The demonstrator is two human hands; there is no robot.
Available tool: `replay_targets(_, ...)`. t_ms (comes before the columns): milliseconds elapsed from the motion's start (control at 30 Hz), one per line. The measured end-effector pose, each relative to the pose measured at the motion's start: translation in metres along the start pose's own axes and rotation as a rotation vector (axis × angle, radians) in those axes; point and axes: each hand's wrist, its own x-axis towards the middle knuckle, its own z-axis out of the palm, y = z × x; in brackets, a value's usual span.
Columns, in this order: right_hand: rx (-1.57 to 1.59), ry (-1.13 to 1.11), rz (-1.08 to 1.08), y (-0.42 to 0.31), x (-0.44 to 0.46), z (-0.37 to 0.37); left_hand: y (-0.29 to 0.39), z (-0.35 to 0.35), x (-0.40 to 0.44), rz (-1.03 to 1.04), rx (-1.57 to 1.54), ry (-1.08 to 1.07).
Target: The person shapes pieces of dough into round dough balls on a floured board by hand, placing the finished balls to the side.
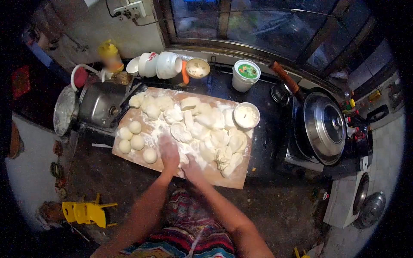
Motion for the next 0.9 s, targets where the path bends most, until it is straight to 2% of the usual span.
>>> replay_targets(33, -0.071, 0.005, -0.162, 0.0, -0.002, -0.003, 0.02, -0.034, 0.002, 0.008, -0.25, -0.062)
replay_targets(100, -0.213, 0.012, -0.479, 0.009, -0.018, -0.015, 0.026, -0.044, -0.041, -0.107, -0.49, -0.209)
replay_targets(133, -0.309, -0.053, -0.484, 0.015, -0.023, -0.018, 0.028, -0.046, -0.056, -0.164, -0.61, -0.282)
replay_targets(200, -0.497, -0.186, -0.478, 0.022, -0.033, -0.018, 0.031, -0.036, -0.066, -0.288, -0.449, -0.18)
replay_targets(233, -0.44, -0.176, -0.431, 0.017, -0.036, -0.014, 0.031, -0.031, -0.067, -0.35, -0.37, -0.126)
replay_targets(333, -0.361, 0.058, -0.419, 0.015, -0.017, -0.006, 0.016, -0.024, -0.013, -0.079, -0.026, -0.036)
replay_targets(367, -0.264, -0.034, -0.117, -0.003, -0.014, -0.009, 0.008, -0.015, 0.003, -0.078, -0.023, -0.029)
replay_targets(467, -0.038, -0.025, 0.01, 0.036, 0.011, 0.007, -0.002, 0.003, 0.013, -0.081, -0.065, -0.023)
replay_targets(500, 0.264, -0.07, 0.226, -0.007, -0.004, 0.001, 0.005, -0.004, 0.01, -0.071, -0.111, -0.031)
replay_targets(533, 0.114, -0.046, 0.097, -0.019, -0.012, -0.004, 0.011, -0.01, 0.007, -0.056, -0.156, -0.036)
replay_targets(633, -0.288, -0.032, -0.269, -0.02, -0.028, -0.016, 0.021, -0.041, -0.042, -0.167, -0.565, -0.301)
replay_targets(700, -0.496, -0.106, -0.496, -0.004, -0.038, -0.015, 0.046, -0.065, -0.038, -0.594, -0.667, -0.256)
replay_targets(733, -0.507, -0.047, -0.544, 0.006, -0.034, -0.011, 0.054, -0.073, -0.034, -0.805, -0.715, -0.226)
replay_targets(800, -0.534, 0.077, -0.645, 0.024, -0.018, -0.005, 0.014, -0.014, -0.052, -0.347, -0.375, -0.181)
replay_targets(867, -0.389, 0.04, -0.364, -0.009, -0.012, -0.011, 0.003, -0.011, -0.012, -0.015, -0.219, -0.06)
replay_targets(900, -0.313, 0.019, -0.209, -0.02, -0.014, -0.012, 0.007, -0.015, 0.001, -0.104, -0.253, -0.029)
